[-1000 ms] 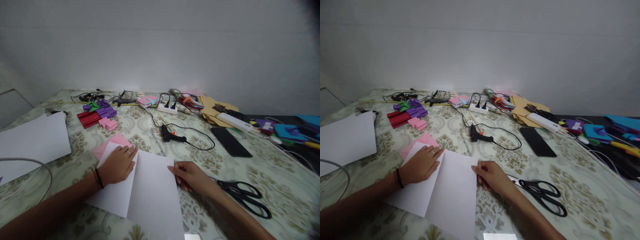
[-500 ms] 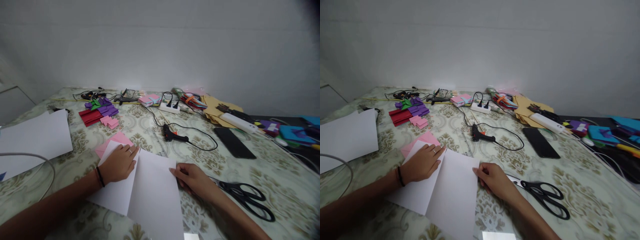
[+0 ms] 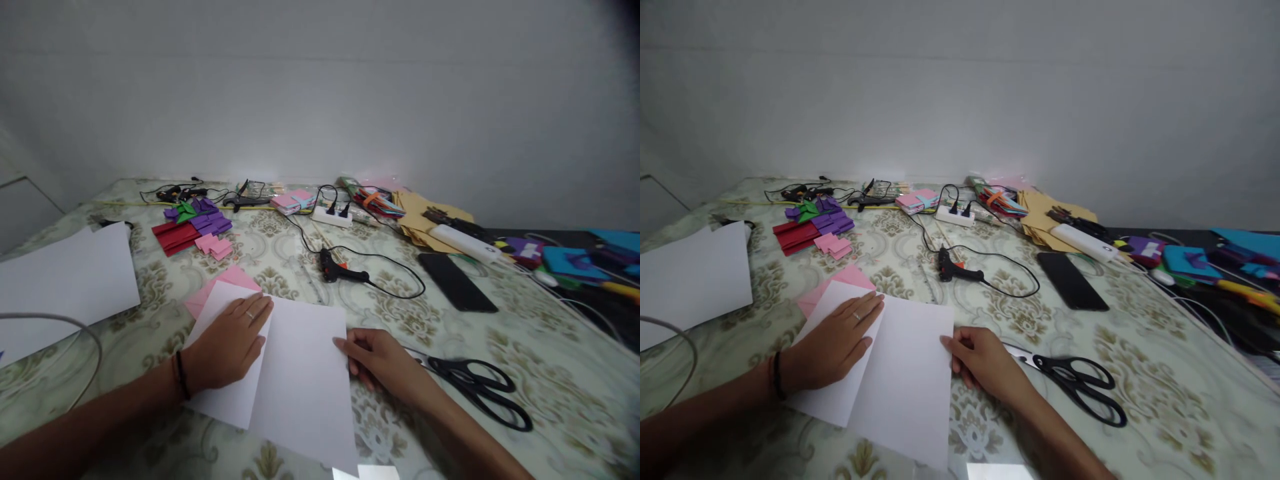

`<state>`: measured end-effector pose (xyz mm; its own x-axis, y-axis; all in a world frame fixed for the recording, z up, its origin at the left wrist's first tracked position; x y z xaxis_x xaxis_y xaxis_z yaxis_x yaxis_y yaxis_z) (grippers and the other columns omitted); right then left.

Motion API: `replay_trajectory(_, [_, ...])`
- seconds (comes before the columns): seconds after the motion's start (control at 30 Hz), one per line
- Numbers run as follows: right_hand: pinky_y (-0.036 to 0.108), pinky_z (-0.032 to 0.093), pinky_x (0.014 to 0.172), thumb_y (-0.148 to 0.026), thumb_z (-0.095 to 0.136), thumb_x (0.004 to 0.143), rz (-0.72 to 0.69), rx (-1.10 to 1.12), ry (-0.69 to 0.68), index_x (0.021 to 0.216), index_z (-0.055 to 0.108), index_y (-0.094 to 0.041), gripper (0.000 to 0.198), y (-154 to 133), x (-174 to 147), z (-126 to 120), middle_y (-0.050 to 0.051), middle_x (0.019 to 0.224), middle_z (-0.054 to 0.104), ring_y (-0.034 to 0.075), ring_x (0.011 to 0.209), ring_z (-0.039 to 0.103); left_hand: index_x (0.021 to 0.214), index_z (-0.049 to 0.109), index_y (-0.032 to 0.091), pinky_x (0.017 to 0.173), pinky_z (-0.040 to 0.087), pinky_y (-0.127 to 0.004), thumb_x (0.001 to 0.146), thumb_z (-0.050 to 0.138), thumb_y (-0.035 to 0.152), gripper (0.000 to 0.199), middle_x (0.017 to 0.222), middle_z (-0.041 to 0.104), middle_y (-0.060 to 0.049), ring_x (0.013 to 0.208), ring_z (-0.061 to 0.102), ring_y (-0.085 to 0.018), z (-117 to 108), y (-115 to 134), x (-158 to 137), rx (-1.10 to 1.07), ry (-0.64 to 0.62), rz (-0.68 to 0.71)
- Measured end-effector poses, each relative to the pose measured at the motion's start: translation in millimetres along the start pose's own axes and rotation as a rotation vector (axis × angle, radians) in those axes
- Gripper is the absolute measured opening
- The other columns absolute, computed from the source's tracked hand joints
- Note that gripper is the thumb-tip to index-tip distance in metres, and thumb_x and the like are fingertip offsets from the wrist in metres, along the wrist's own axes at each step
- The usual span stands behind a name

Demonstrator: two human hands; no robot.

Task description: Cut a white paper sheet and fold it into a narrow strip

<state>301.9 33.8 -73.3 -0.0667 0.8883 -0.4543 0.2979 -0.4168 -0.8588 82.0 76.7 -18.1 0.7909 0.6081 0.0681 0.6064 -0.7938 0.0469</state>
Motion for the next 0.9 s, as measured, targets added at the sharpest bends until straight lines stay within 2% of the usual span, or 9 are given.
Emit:
replay_trajectory(0.07, [0.023, 0.027, 0.040, -0.070, 0.066, 0.079, 0.000, -0.003, 0.009, 0.065, 0.051, -0.021, 0.053, -1, -1, 0, -0.002, 0.058, 0.062, 0.008, 0.036, 0.045, 0.157, 0.036, 0.006, 0.127, 0.025, -0.047, 0.102, 0.042, 0.021, 0.058, 0.166, 0.037, -0.016, 0.156, 0.028, -0.028, 6, 1, -6, -0.018, -0.017, 0.007])
replay_trajectory(0.2, [0.023, 0.026, 0.040, -0.068, 0.063, 0.081, 0.024, -0.045, -0.023, 0.064, 0.051, -0.021, 0.051, 1, -6, 5, -0.001, 0.058, 0.064, 0.008, 0.036, 0.047, 0.160, 0.031, 0.007, 0.129, 0.022, -0.047, 0.103, 0.041, 0.021, 0.060, 0.170, 0.030, -0.014, 0.159, 0.023, -0.026, 16, -2, -10, -0.024, -0.044, -0.011])
replay_trajectory(0.5, [0.024, 0.026, 0.037, -0.053, 0.054, 0.089, 0.056, -0.240, 0.084, 0.064, 0.053, -0.022, 0.039, 1, -17, 7, -0.001, 0.052, 0.059, 0.010, 0.034, 0.042, 0.161, 0.031, 0.010, 0.130, 0.021, -0.048, 0.103, 0.041, 0.022, 0.060, 0.170, 0.029, -0.013, 0.160, 0.020, -0.025, 16, -2, -9, -0.018, -0.024, 0.001])
replay_trajectory(0.7, [0.024, 0.033, 0.045, -0.050, 0.050, 0.093, -0.015, -0.359, 0.102, 0.064, 0.055, -0.021, 0.040, -12, -22, 8, 0.001, 0.054, 0.063, 0.012, 0.042, 0.046, 0.160, 0.034, 0.007, 0.130, 0.023, -0.049, 0.103, 0.040, 0.023, 0.059, 0.169, 0.031, -0.015, 0.159, 0.023, -0.027, 16, -3, -9, -0.021, -0.021, 0.011])
replay_trajectory(0.9, [0.024, 0.029, 0.043, -0.054, 0.049, 0.094, -0.010, -0.295, 0.089, 0.065, 0.054, -0.021, 0.044, -5, -26, 8, 0.000, 0.054, 0.060, 0.010, 0.041, 0.041, 0.162, 0.031, 0.010, 0.130, 0.022, -0.050, 0.103, 0.040, 0.023, 0.060, 0.170, 0.030, -0.014, 0.159, 0.022, -0.027, 17, -4, -9, -0.050, -0.025, 0.013])
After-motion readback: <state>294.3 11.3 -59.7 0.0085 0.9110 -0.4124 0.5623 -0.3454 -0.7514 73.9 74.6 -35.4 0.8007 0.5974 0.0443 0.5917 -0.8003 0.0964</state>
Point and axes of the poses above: each hand's wrist, its own x-axis towards the middle knuckle, its own z-axis out of the palm, y = z × x, the point moved 9 cm from there along x, towards the middle knuckle
